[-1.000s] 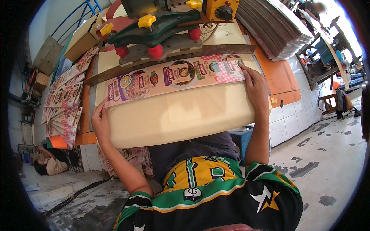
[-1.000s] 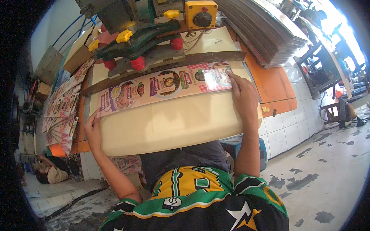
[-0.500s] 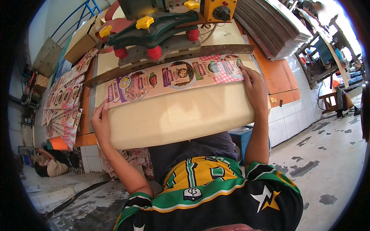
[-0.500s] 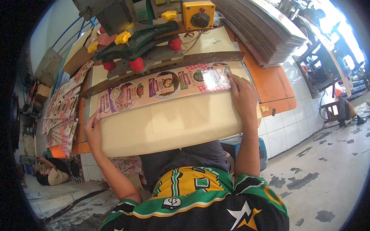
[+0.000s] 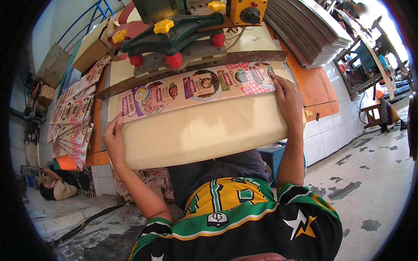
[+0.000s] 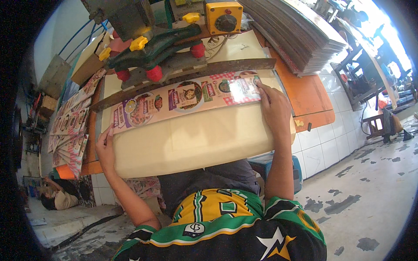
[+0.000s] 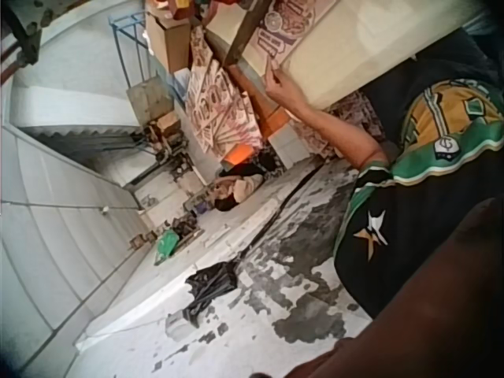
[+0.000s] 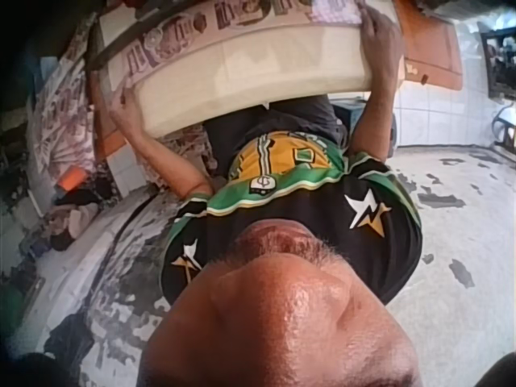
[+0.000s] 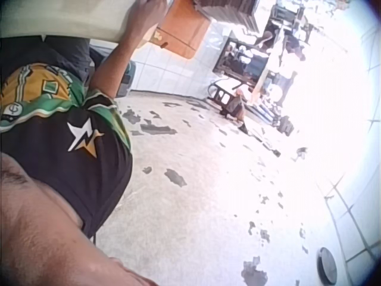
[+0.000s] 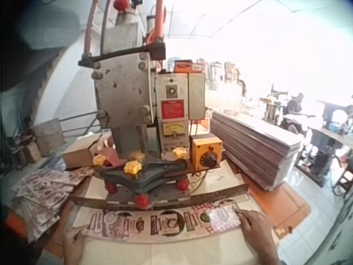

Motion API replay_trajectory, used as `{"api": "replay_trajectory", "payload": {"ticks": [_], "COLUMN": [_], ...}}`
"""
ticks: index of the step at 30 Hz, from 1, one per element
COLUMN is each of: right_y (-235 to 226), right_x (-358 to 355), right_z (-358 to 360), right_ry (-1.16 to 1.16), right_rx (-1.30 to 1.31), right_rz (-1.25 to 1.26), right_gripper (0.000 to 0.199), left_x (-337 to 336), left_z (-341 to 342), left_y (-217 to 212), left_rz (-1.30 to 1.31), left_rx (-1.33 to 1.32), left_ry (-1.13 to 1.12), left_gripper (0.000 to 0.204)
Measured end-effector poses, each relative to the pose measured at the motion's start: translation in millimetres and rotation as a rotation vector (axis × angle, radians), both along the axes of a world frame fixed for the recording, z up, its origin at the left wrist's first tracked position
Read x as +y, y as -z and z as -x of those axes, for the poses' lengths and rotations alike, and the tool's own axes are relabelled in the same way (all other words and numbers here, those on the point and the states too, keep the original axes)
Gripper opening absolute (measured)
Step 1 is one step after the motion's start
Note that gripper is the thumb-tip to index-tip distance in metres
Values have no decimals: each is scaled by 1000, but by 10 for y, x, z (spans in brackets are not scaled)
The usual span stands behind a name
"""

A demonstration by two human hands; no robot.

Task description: The person positions long printed plastic sheets onto a machine, aligns them under a heat-sealing bar, and removes the sealed bags after the machine cycles.

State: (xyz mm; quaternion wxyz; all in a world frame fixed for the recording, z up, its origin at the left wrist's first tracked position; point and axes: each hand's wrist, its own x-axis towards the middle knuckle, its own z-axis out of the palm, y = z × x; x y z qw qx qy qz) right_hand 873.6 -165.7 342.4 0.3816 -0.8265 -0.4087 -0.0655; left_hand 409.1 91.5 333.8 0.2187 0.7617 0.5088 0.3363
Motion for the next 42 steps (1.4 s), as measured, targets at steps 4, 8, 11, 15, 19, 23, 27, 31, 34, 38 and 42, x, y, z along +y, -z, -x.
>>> {"api": "replay_trajectory", "payload": {"ticks": [4,8,11,15,19,23,27,31,34,38,42], "right_y": [-10,8,1,-10,-2,3,-1,-20,-26,-18,-18], "right_x": [8,4,2,3,2,8,1,5,2,3,6], "right_z": [18,8,11,14,5,2,-2,24,25,16,23], "right_ry": [-7,-16,-14,-8,-10,-5,-8,-5,-2,-16,-16], "right_rx": [-6,-17,-15,-12,-8,-6,-9,2,0,-9,-14], "right_rz": [-16,-35,-29,-8,-16,-13,-11,-11,-4,-19,-20], "right_gripper": [27,27,27,27,27,27,27,28,28,27,27], "left_x": [-17,-24,-14,-3,-11,2,-3,4,8,29,18], "left_z": [-7,-20,-5,-4,-23,-11,-12,-8,-8,19,25], "left_y": [7,-14,6,18,1,21,8,20,26,46,39], "left_rz": [-30,-5,-4,-22,-5,0,-9,-31,-38,-31,-36], "left_rx": [-25,-22,-34,-34,-37,-45,-31,-14,-17,-26,-17], "left_ry": [15,4,14,17,9,5,7,2,2,13,13], "left_gripper": [32,32,32,32,31,31,32,32,33,33,33]}}
